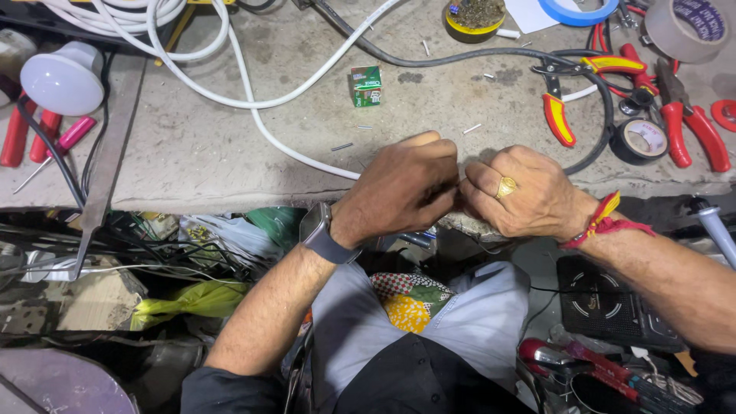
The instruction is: The person strips insulation from a black cable, twists the exposed conductors, and uses pliers and a soldering iron to join and secure the wires. The person also handles a white cable and uses electrical tape to insulate the connection.
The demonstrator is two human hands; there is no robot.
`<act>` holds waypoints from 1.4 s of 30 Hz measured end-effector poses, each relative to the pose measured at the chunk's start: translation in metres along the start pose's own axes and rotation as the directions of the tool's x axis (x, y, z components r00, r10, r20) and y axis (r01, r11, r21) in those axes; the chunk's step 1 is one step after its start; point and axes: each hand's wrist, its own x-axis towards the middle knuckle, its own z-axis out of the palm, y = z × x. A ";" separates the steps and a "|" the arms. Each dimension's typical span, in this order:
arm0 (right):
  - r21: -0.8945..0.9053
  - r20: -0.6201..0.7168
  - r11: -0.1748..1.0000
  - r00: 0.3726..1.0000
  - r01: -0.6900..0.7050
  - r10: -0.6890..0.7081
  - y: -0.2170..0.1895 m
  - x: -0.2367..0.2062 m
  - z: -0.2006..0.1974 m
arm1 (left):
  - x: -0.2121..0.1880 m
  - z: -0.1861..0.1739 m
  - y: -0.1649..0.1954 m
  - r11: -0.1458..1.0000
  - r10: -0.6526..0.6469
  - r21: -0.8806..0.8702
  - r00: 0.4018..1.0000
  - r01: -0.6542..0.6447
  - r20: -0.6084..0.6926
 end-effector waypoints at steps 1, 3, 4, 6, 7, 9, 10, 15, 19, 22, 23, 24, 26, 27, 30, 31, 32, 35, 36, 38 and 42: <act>0.036 -0.002 0.999 1.000 -0.016 0.016 0.000 -0.001 0.002 | -0.002 -0.001 0.001 0.999 0.021 0.030 1.000 -0.021 -0.007; 0.085 -0.015 0.995 0.999 -0.050 0.051 -0.001 -0.003 0.005 | -0.009 0.000 0.005 0.995 0.059 0.082 0.998 -0.058 -0.018; 0.095 -0.027 0.993 0.997 -0.067 0.070 -0.001 -0.003 0.006 | -0.012 0.002 0.008 0.988 0.060 0.146 0.997 -0.051 -0.056; 0.123 -0.039 0.987 0.994 -0.101 0.107 -0.001 -0.006 0.009 | -0.018 0.008 0.012 0.961 0.071 0.273 0.989 -0.033 -0.131; 0.141 -0.038 0.983 0.992 -0.117 0.124 -0.001 -0.006 0.009 | -0.020 0.010 0.012 0.960 0.090 0.277 0.984 -0.045 -0.153; 0.168 -0.037 0.976 0.988 -0.141 0.149 -0.001 -0.007 0.010 | -0.024 0.014 0.013 0.956 0.124 0.286 0.972 -0.064 -0.197; 0.173 -0.039 0.974 0.987 -0.145 0.154 -0.002 -0.007 0.010 | -0.024 0.016 0.014 0.953 0.131 0.295 0.972 -0.070 -0.193; 0.234 -0.045 0.954 0.978 -0.189 0.204 -0.001 -0.004 0.009 | -0.021 0.022 0.013 0.904 0.179 0.415 0.974 -0.106 -0.140; 0.303 -0.019 0.930 0.975 -0.206 0.222 0.002 -0.001 0.007 | -0.021 0.023 0.012 0.839 0.280 0.520 0.946 -0.160 -0.161; 0.311 -0.014 0.923 0.969 -0.229 0.245 0.002 -0.001 0.006 | -0.020 0.023 0.011 0.857 0.261 0.495 0.950 -0.145 -0.174; 0.303 -0.018 0.923 0.967 -0.238 0.256 0.002 -0.001 0.006 | -0.019 0.023 0.011 0.873 0.240 0.469 0.954 -0.133 -0.177; 0.308 -0.036 0.920 0.963 -0.244 0.267 0.002 -0.002 0.006 | -0.017 0.023 0.010 0.889 0.222 0.442 0.958 -0.122 -0.180; 0.317 -0.072 0.913 0.954 -0.256 0.292 0.002 -0.003 0.006 | -0.012 0.018 0.008 0.889 0.218 0.438 0.965 -0.134 -0.148; 0.349 -0.061 0.889 0.939 -0.298 0.338 0.003 -0.004 0.006 | -0.009 0.016 0.007 0.888 0.217 0.438 0.967 -0.140 -0.132; 0.443 -0.053 0.804 0.884 -0.396 0.465 0.003 -0.009 0.006 | -0.001 0.006 0.008 0.889 0.214 0.434 0.971 -0.147 -0.109; 0.474 -0.068 0.777 0.862 -0.415 0.502 0.003 -0.011 0.006 | 0.001 0.004 0.011 0.891 0.199 0.435 0.974 -0.134 -0.107; 0.506 -0.079 0.747 0.839 -0.431 0.538 0.002 -0.013 0.005 | 0.002 0.002 0.015 0.892 0.183 0.436 0.977 -0.120 -0.106; 0.503 -0.160 0.686 0.724 -0.526 0.671 -0.001 -0.017 0.004 | 0.007 -0.002 0.021 0.883 0.154 0.459 0.985 -0.100 -0.081; 0.451 -0.208 0.708 0.708 -0.543 0.675 -0.002 -0.018 0.003 | 0.007 -0.004 0.021 0.879 0.145 0.467 0.987 -0.097 -0.067; 0.347 -0.300 0.730 0.668 -0.588 0.681 -0.006 -0.016 0.003 | 0.011 -0.008 0.014 0.861 0.170 0.494 0.984 -0.119 -0.060; 0.106 -0.158 0.779 0.763 -0.618 0.627 -0.009 -0.014 -0.003 | 0.013 -0.011 -0.007 0.858 0.156 0.498 0.987 -0.122 -0.027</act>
